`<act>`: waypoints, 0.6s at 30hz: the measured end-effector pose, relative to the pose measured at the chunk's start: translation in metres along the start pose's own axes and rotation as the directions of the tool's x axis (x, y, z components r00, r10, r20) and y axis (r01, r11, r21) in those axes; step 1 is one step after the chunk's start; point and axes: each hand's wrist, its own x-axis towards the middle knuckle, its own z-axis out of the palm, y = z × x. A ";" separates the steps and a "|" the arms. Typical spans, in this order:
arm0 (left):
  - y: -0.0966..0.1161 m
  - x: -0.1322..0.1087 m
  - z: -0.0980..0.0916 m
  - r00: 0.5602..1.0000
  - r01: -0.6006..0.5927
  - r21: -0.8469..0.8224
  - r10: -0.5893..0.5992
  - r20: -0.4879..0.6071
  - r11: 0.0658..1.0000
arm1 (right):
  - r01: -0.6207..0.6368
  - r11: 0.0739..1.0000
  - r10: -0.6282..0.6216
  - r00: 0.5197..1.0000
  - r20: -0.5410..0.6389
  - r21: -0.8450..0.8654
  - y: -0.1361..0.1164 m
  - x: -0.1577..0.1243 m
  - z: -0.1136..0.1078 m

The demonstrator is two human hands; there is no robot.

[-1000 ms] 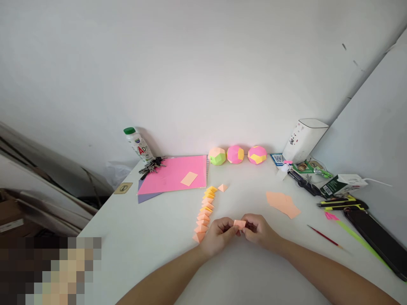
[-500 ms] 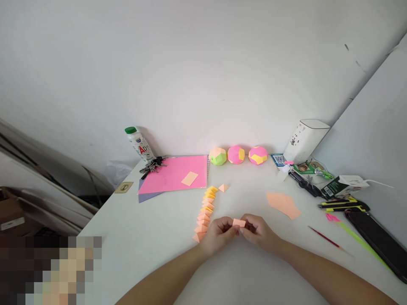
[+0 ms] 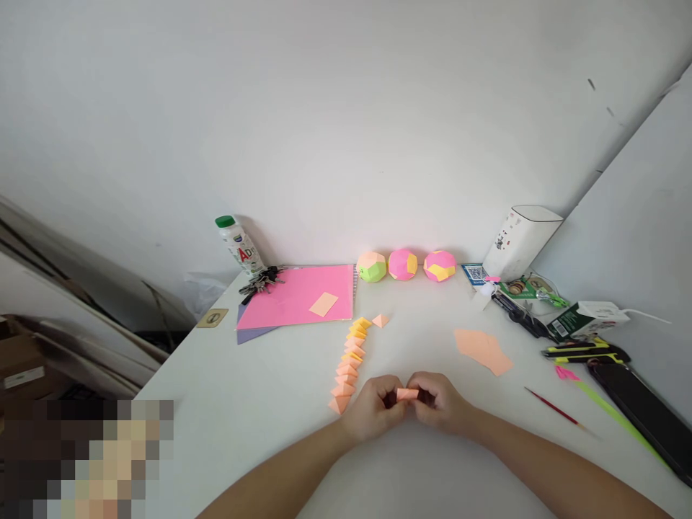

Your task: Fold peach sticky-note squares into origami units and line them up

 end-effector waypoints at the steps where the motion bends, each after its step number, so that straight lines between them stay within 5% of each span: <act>1: 0.001 0.000 0.000 1.000 -0.003 -0.011 0.003 -0.002 1.000 | -0.003 1.000 0.003 1.000 -0.002 0.008 0.000 0.000 0.000; 18: 0.004 0.001 -0.006 0.999 0.029 -0.232 -0.032 -0.006 0.972 | -0.133 0.968 0.133 0.991 0.017 0.215 -0.001 0.000 -0.004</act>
